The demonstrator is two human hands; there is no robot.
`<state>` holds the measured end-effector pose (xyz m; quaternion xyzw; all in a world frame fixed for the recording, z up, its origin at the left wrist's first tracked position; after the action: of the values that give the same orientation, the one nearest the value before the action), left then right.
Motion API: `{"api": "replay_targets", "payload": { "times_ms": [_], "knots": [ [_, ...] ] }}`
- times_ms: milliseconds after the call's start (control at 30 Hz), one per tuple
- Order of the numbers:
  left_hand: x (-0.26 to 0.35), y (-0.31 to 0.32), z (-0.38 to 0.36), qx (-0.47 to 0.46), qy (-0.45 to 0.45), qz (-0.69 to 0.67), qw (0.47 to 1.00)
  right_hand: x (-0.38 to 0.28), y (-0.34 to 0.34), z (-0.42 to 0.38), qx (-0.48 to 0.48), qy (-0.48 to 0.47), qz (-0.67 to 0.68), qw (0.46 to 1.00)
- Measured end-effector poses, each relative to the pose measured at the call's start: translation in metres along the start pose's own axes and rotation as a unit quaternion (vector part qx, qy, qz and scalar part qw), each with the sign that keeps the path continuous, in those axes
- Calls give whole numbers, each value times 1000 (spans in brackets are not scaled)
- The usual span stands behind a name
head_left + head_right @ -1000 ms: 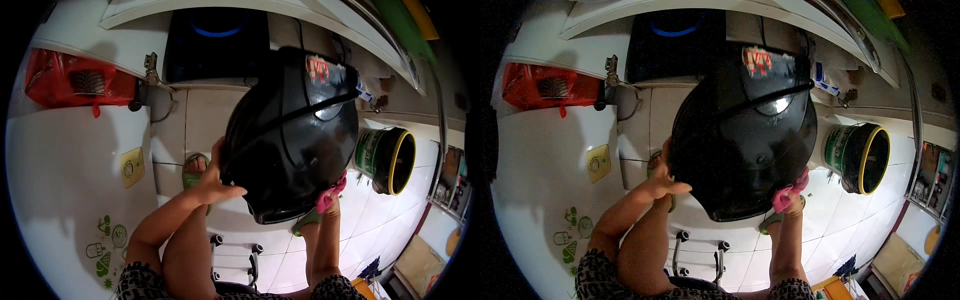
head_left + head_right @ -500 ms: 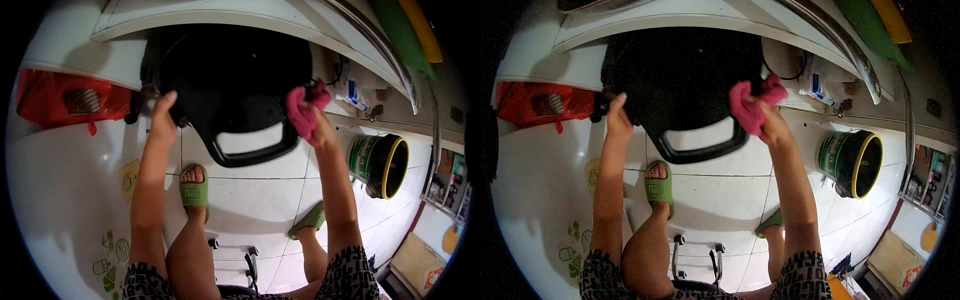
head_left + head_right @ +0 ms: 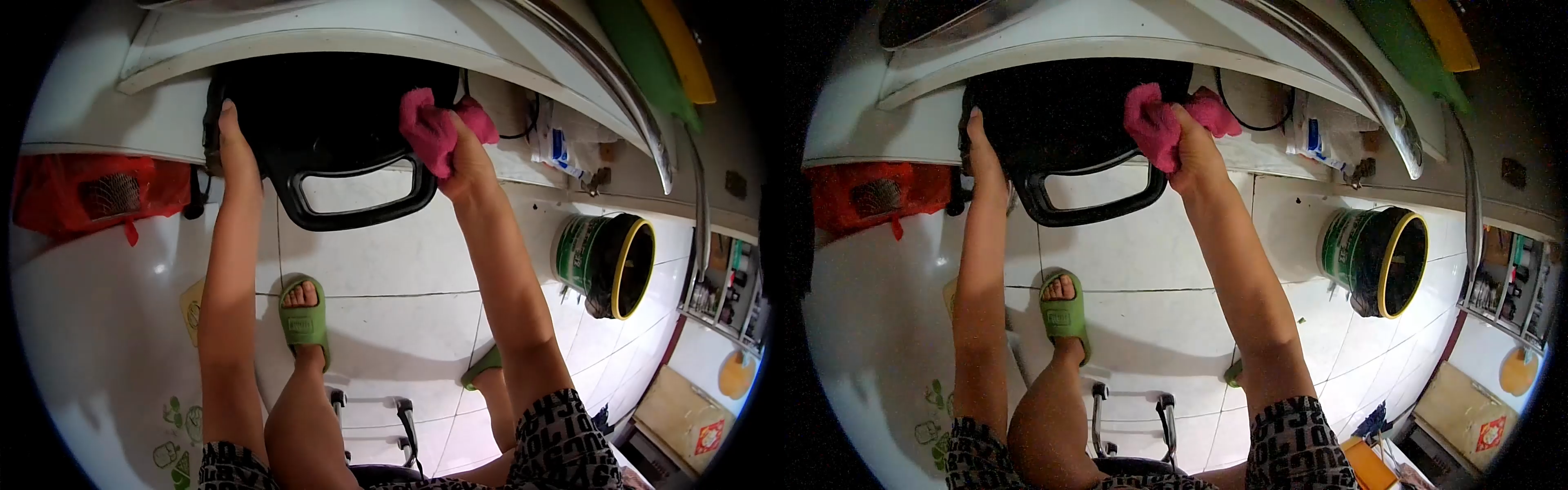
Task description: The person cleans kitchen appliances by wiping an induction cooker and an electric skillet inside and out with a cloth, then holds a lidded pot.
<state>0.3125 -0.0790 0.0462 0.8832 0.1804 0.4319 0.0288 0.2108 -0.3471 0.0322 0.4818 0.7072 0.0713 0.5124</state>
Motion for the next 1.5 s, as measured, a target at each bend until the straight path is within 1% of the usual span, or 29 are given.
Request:
{"api": "replay_targets", "payload": {
  "times_ms": [67, 133, 200, 233, 267, 300, 333, 400, 433, 467, 533, 567, 600, 667, 700, 733, 800, 867, 933, 1000, 1033, 1067, 1133, 1200, 1267, 1333, 1400, 1467, 1500],
  "knots": [
    [-2, -6, 4, 25, 14, 17, 999, 0, -5, 2, 9, 0, 7, 1000],
    [-1, -8, 1, 45, 28, 35, 998, 2, -6, 5, -33, 16, 29, 999],
    [4, -8, -14, 39, 86, 74, 993, 1, -9, 6, -47, 29, 27, 998],
    [6, -2, -23, -6, 122, 99, 988, -4, -11, 5, -53, -5, 19, 998],
    [1, -3, -29, -6, 123, 101, 987, -5, -12, 2, -59, -38, 10, 997],
    [5, -1, -41, 44, 218, 236, 946, 3, -27, 0, -63, -2, 36, 997],
    [9, 5, -55, 94, 306, 363, 875, 5, -37, -12, 1, 15, -8, 1000],
    [8, 19, -79, 80, 399, 414, 814, 19, -57, -17, -72, 23, 24, 997],
    [4, 18, -81, 82, 430, 441, 783, 19, -51, -33, -38, 33, 50, 997],
    [0, 14, -81, 85, 429, 444, 782, 23, -51, -44, -38, 36, 52, 997],
    [-11, 5, -73, 40, 310, 371, 874, 31, -44, -58, -77, 55, 57, 994],
    [-21, 1, -71, -11, 214, 270, 939, 30, -48, -57, -48, 16, 27, 998],
    [-17, -4, -74, -7, 218, 271, 937, 28, -40, -61, -53, 18, 30, 998],
    [-33, -14, -74, -78, 63, 135, 986, 3, -29, -75, -22, -20, -134, 991],
    [-31, -18, -81, -49, 19, 91, 994, -6, -22, -80, -23, -36, -114, 993],
    [-28, -20, -82, -46, 17, 89, 995, -13, -15, -81, -37, -49, -94, 994],
    [-10, -13, -86, -124, 83, 26, 988, -22, 6, -82, -55, -44, -84, 994],
    [9, -6, -88, -105, 113, -3, 988, -28, 31, -76, -33, -86, -53, 994],
    [28, 0, -84, -90, 189, 19, 978, -27, 45, -59, -87, -106, -66, 988],
    [25, 5, -74, -100, 200, 39, 974, -23, 42, -47, -57, -92, -49, 993],
    [31, 11, -77, -38, 300, 192, 934, -16, 36, -38, -56, -92, -50, 993],
    [33, 21, -82, 24, 388, 338, 857, -6, 23, -27, -26, -102, -55, 993],
    [19, 32, -69, 40, 389, 420, 819, 1, 22, -16, 3, -108, -57, 993],
    [14, 32, -55, 34, 392, 412, 822, 12, 24, -8, 4, -100, -50, 994],
    [19, 27, -39, 75, 402, 459, 789, 25, 32, 5, 13, -93, 19, 995],
    [21, 30, -34, 73, 412, 458, 784, 25, 38, 12, 18, -103, -2, 995],
    [20, 29, -31, 104, 385, 459, 794, 21, 39, 10, 18, -101, -17, 995],
    [15, 30, -40, 101, 403, 453, 789, 23, 33, 5, 32, -54, -79, 995],
    [12, 32, -52, 107, 423, 467, 769, 24, 28, 7, 23, -75, -35, 996]
  ]
}}
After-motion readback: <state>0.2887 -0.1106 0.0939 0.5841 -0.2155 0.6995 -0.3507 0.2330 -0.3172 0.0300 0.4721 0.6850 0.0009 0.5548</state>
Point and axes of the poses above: each hand's wrist, its own z-axis towards the middle knuckle, its own y-axis out of the palm, x = y × z, the point moved 7 cm from there along z, towards the middle knuckle, and after that the axes turned 11 degrees about -y, right-handed, at the moved point
